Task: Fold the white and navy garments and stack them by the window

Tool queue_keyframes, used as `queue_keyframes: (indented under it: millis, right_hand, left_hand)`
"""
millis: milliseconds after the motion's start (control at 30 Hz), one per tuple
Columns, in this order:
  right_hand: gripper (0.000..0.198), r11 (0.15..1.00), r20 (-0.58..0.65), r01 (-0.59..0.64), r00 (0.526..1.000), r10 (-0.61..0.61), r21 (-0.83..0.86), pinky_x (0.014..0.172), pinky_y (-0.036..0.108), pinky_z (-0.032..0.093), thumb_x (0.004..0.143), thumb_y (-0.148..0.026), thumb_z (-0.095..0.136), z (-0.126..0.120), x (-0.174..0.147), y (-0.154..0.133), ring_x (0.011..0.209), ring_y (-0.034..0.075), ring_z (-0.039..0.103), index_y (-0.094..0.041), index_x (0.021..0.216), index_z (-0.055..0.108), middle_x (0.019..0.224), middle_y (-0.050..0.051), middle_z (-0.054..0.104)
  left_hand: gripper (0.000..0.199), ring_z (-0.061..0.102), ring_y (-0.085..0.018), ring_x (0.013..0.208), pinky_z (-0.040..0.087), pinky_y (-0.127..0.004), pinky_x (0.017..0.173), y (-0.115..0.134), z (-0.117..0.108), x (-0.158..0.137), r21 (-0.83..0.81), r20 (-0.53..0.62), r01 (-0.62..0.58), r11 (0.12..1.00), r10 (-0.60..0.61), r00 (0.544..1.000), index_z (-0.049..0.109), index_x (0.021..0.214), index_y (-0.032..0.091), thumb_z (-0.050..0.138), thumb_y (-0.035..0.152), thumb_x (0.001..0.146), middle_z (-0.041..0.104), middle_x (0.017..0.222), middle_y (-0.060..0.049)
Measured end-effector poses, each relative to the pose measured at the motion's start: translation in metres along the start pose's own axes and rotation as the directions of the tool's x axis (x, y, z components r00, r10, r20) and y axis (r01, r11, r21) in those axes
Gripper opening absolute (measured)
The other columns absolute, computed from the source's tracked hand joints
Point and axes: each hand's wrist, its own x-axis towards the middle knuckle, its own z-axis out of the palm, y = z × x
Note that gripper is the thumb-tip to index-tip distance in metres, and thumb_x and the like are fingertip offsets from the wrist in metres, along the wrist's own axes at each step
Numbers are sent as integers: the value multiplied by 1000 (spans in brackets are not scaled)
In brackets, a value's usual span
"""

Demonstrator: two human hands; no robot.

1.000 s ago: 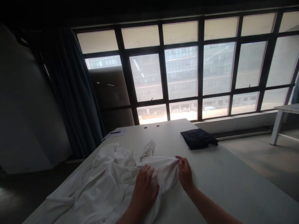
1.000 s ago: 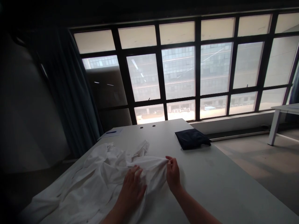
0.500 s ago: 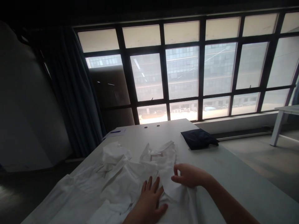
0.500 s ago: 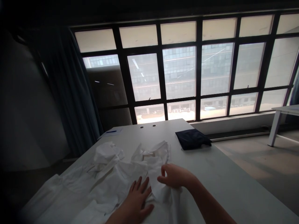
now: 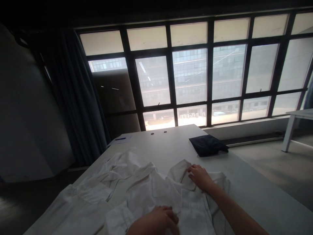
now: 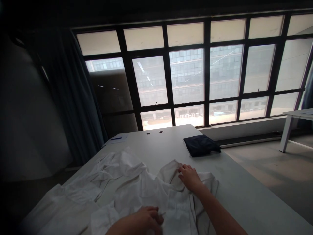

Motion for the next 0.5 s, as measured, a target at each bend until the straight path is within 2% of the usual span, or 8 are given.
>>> queue_keyframes:
  millis: [33,100,167,233,300,367,500]
  right_hand:
    - [27,1000,-7,-29,1000,29,0,95,37,40,91,-24,52,-1,1,7,113,26,60,-22,111,69,118,11,68]
    - [25,997,6,-71,997,71,12,89,34,43,92,-22,50,-9,4,21,104,25,64,-19,105,70,108,12,71]
    - [21,995,29,-94,995,93,28,86,32,44,89,-23,54,-23,7,36,100,25,66,-20,99,72,103,11,73]
    - [17,993,46,-112,993,109,47,85,31,44,87,-23,57,-41,8,51,99,24,66,-20,94,72,102,9,74]
    - [16,989,56,-132,990,128,65,83,28,44,85,-22,58,-61,7,68,96,22,66,-20,92,73,102,8,74]
    - [16,984,63,-163,985,159,71,79,27,45,83,-22,59,-79,3,84,91,21,67,-20,90,73,98,8,74]
    - [14,969,42,-245,969,243,35,72,27,45,78,-19,61,-108,-8,112,82,21,67,-19,82,74,89,8,74]
  left_hand:
    - [15,65,-23,111,38,-36,111,5,-10,-5,-19,25,37,999,-36,999,76,96,29,76,31,81,71,116,1]
    - [18,68,-21,95,48,-32,95,14,-29,-15,-27,32,242,970,-241,970,76,90,28,76,41,78,73,100,1]
    - [28,67,-22,85,51,-31,79,21,-45,-24,-9,-6,481,876,-481,876,75,90,28,74,52,76,73,92,1]
    - [33,66,-23,83,49,-31,73,23,-56,-32,12,-49,610,792,-609,792,74,92,27,72,55,74,72,92,0]
    - [36,66,-24,85,49,-31,72,19,-61,-38,19,-78,649,761,-646,760,72,95,26,74,54,72,72,95,0]
    - [44,67,-25,90,50,-31,77,12,-63,-43,-4,-103,655,755,-652,751,70,103,26,77,53,69,71,101,-1]
    - [71,60,-30,117,46,-37,100,-10,-61,-51,16,-186,664,747,-651,736,62,129,26,81,50,64,63,130,-7]
